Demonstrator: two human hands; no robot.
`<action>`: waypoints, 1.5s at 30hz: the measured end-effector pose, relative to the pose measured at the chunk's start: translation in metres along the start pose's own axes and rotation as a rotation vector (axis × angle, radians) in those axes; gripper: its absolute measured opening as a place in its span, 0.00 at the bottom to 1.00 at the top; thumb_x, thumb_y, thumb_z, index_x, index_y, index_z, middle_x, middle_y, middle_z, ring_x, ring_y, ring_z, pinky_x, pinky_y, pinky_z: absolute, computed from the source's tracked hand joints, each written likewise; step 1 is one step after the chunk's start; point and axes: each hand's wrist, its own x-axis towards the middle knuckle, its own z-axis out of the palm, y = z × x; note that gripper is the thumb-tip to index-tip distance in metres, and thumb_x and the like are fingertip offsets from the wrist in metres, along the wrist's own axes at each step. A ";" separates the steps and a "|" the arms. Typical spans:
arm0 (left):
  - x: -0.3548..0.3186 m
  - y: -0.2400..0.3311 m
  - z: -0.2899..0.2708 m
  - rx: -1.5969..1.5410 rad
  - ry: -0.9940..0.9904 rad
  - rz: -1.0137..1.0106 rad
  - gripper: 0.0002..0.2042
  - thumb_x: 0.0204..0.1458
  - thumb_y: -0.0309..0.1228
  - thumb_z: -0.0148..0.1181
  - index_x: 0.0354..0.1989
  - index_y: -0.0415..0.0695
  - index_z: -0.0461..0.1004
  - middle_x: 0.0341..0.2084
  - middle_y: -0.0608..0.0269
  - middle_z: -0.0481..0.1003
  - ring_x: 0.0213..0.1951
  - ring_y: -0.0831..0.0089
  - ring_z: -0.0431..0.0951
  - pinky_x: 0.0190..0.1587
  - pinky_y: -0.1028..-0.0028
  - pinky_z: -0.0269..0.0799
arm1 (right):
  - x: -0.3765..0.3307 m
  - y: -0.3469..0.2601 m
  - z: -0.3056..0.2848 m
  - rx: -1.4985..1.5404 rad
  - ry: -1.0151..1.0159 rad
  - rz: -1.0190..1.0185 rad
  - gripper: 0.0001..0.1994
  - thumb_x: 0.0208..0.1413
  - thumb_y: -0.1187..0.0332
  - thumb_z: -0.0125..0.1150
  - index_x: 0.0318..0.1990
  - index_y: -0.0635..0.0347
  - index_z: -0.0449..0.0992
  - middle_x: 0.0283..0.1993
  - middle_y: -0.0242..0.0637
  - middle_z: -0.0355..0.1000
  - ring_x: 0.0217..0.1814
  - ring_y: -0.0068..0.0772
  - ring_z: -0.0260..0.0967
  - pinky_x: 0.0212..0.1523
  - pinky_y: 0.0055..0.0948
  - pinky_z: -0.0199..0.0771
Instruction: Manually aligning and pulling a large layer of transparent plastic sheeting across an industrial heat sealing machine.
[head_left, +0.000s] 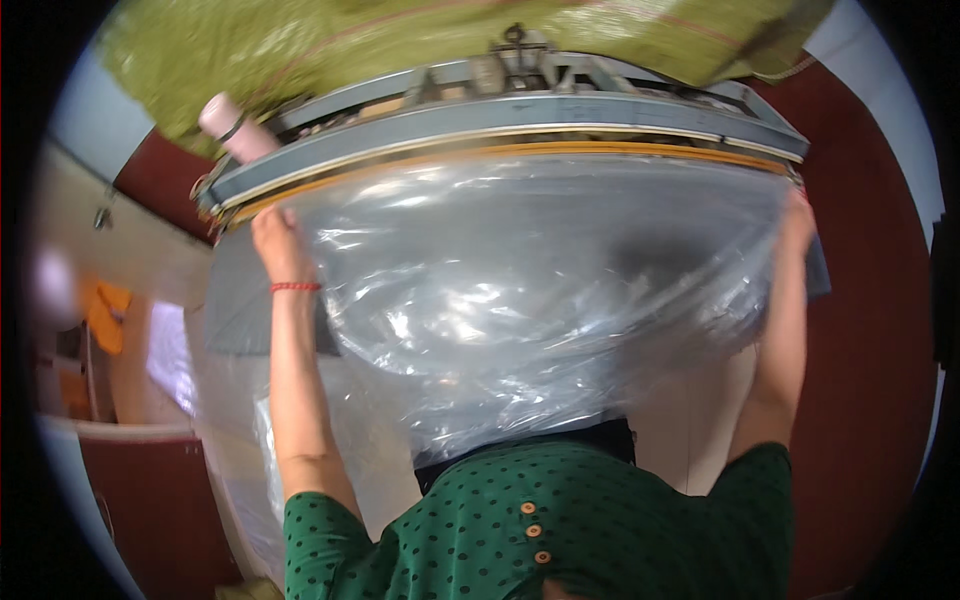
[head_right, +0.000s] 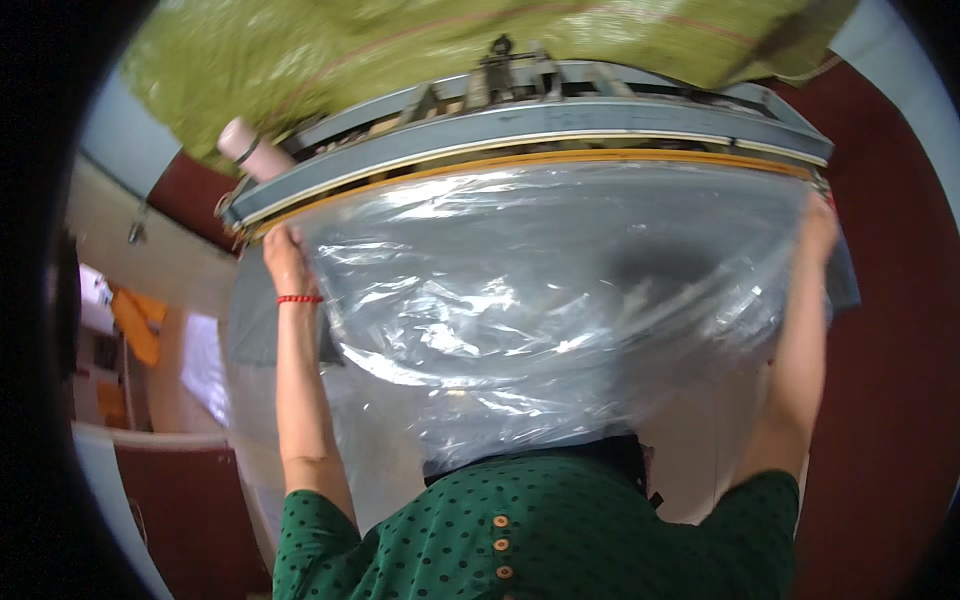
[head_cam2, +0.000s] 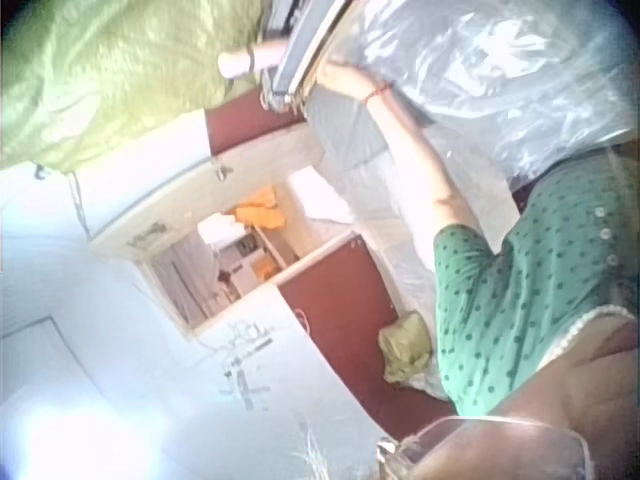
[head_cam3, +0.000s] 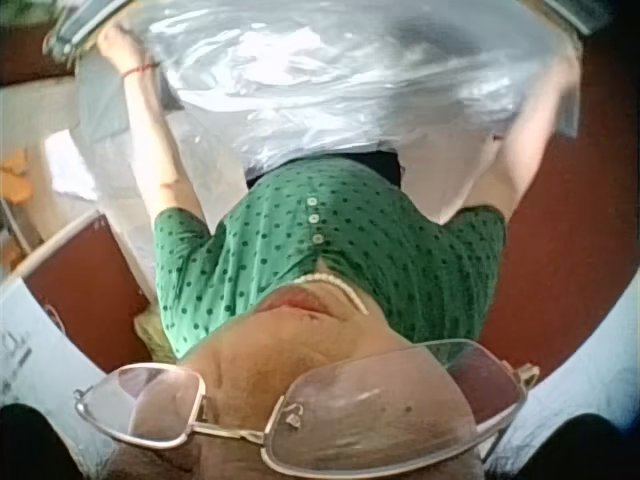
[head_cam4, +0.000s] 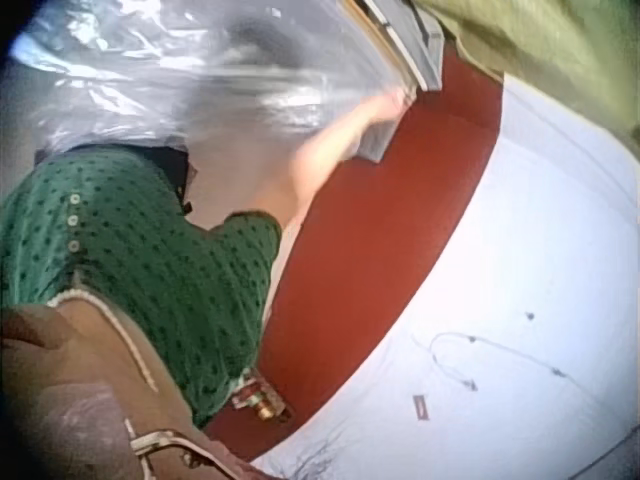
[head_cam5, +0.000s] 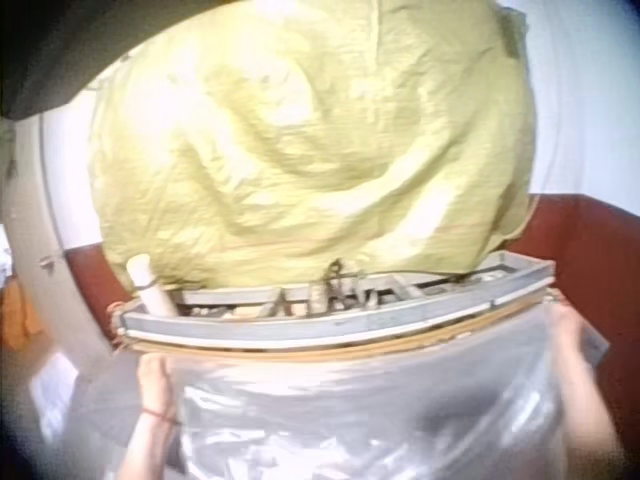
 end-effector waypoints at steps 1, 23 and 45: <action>0.009 -0.018 0.004 0.068 0.135 0.089 0.05 0.52 0.30 0.46 0.26 0.45 0.66 0.16 0.73 0.62 0.17 0.84 0.59 0.18 0.84 0.53 | 0.001 0.011 0.019 -0.282 0.128 -0.190 0.15 0.52 0.58 0.51 0.37 0.61 0.75 0.37 0.41 0.72 0.41 0.30 0.68 0.43 0.28 0.65; 0.092 -0.083 -0.051 0.021 0.242 0.158 0.04 0.50 0.25 0.44 0.27 0.40 0.64 0.27 0.60 0.70 0.26 0.73 0.70 0.31 0.77 0.68 | 0.001 -0.008 0.108 0.257 0.061 0.000 0.05 0.46 0.73 0.52 0.31 0.62 0.65 0.21 0.32 0.66 0.18 0.20 0.62 0.16 0.20 0.63; -0.130 0.069 0.079 0.204 -0.812 -0.052 0.06 0.53 0.33 0.52 0.28 0.45 0.67 0.19 0.77 0.64 0.21 0.88 0.59 0.25 0.86 0.54 | -0.122 -0.164 0.014 -0.127 -0.159 -0.486 0.13 0.50 0.67 0.56 0.43 0.61 0.71 0.42 0.36 0.70 0.43 0.25 0.66 0.45 0.24 0.64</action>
